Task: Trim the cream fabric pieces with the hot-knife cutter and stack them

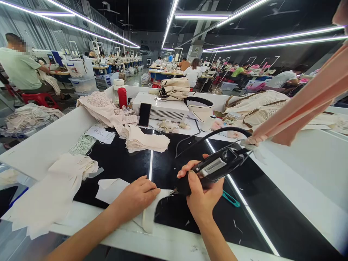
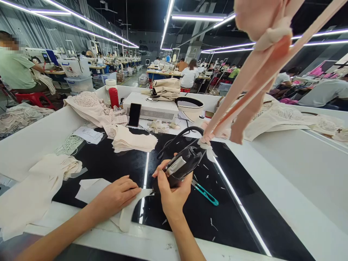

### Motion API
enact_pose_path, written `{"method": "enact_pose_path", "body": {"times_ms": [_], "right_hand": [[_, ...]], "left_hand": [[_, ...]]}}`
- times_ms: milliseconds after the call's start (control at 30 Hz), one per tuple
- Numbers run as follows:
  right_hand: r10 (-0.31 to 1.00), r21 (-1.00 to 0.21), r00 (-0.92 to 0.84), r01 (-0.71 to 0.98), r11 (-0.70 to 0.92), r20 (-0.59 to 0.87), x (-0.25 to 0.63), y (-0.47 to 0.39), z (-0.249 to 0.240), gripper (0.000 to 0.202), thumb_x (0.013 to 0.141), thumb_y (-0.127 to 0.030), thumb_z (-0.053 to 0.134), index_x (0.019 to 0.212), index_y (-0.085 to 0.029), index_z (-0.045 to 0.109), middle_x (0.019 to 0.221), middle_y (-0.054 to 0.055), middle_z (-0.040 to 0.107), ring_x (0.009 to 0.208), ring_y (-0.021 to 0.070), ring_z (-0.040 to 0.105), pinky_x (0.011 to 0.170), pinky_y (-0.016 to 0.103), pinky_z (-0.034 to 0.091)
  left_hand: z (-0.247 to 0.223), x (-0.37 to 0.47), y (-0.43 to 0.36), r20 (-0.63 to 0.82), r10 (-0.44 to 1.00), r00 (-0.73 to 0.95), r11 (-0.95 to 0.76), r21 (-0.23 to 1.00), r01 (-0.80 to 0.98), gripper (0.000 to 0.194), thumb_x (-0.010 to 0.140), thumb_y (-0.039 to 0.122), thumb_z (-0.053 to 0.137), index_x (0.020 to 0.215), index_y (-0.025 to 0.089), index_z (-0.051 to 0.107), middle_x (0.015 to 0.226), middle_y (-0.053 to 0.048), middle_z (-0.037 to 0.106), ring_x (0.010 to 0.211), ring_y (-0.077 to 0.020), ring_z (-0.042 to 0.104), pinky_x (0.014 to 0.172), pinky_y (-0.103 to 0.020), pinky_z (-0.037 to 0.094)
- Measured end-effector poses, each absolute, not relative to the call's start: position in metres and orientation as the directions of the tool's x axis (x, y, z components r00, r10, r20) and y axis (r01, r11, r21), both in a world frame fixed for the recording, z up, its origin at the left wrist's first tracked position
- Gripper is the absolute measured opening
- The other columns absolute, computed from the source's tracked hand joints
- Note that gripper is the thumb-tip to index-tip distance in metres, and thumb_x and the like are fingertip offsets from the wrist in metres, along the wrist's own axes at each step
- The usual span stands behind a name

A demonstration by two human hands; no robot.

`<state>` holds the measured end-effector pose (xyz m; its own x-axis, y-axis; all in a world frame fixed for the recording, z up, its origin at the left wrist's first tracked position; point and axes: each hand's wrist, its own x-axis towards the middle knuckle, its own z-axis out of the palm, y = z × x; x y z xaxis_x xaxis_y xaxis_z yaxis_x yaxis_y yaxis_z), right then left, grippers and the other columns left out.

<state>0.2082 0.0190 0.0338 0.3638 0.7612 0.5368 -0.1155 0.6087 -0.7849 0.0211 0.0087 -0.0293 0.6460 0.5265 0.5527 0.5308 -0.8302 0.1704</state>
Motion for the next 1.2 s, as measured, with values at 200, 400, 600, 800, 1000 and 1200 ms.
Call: {"method": "enact_pose_path", "body": {"times_ms": [200,400,600,800,1000,1200], "right_hand": [[0.746,-0.779,0.381,-0.096,0.62,0.547,0.207,0.011,0.035,0.048,0.082,-0.013,0.074,0.124,-0.03,0.057,0.083,-0.005,0.068,0.061,0.0116,0.064,0.059,0.028,0.057],[0.73,-0.788,0.421,-0.056,0.613,0.538,0.205,0.002,0.036,0.047,0.081,-0.011,0.074,0.122,-0.028,0.058,0.081,-0.005,0.068,0.06,0.0124,0.065,0.057,0.028,0.057],[0.723,-0.786,0.443,-0.062,0.615,0.531,0.201,-0.009,0.04,0.049,0.08,-0.01,0.075,0.122,-0.028,0.057,0.081,-0.005,0.069,0.06,0.0127,0.066,0.057,0.028,0.058],[0.736,-0.798,0.45,-0.081,0.598,0.506,0.195,-0.013,0.04,0.048,0.08,-0.011,0.078,0.121,-0.027,0.057,0.08,-0.004,0.069,0.059,0.013,0.066,0.056,0.028,0.058],[0.734,-0.794,0.441,-0.076,0.604,0.516,0.191,-0.019,0.041,0.047,0.081,-0.014,0.078,0.121,-0.028,0.057,0.079,-0.004,0.068,0.06,0.0133,0.065,0.055,0.027,0.057],[0.746,-0.802,0.434,-0.083,0.592,0.506,0.192,-0.021,0.039,0.047,0.082,-0.017,0.079,0.121,-0.028,0.057,0.08,-0.003,0.068,0.061,0.0141,0.065,0.058,0.03,0.057]], "left_hand": [[-0.02,0.022,-0.02,0.42,0.665,0.617,-0.73,0.191,0.656,0.036,0.089,-0.008,0.049,0.119,0.011,0.056,0.112,-0.011,0.065,0.098,-0.0226,0.065,0.084,-0.034,0.062],[-0.02,0.027,-0.035,0.346,0.761,0.549,-0.627,0.174,0.759,0.043,0.08,-0.012,0.044,0.111,0.017,0.054,0.112,-0.007,0.066,0.099,-0.0211,0.068,0.082,-0.029,0.062],[-0.03,0.025,-0.024,0.359,0.753,0.551,-0.633,0.17,0.755,0.042,0.084,-0.011,0.039,0.109,0.019,0.051,0.107,-0.006,0.066,0.097,-0.0201,0.068,0.082,-0.03,0.062],[-0.025,0.023,-0.017,0.358,0.74,0.57,-0.66,0.221,0.718,0.034,0.094,-0.005,0.039,0.11,0.022,0.054,0.104,-0.003,0.067,0.097,-0.0179,0.068,0.083,-0.029,0.06],[-0.024,0.022,-0.021,0.426,0.681,0.595,-0.693,0.113,0.712,0.033,0.095,-0.005,0.04,0.115,0.015,0.057,0.107,-0.007,0.071,0.097,-0.0194,0.071,0.083,-0.029,0.061],[-0.039,0.03,-0.031,0.489,0.643,0.59,-0.666,-0.024,0.746,0.022,0.101,0.016,0.055,0.123,0.016,0.059,0.121,-0.014,0.071,0.111,-0.0256,0.071,0.093,-0.036,0.06]]}}
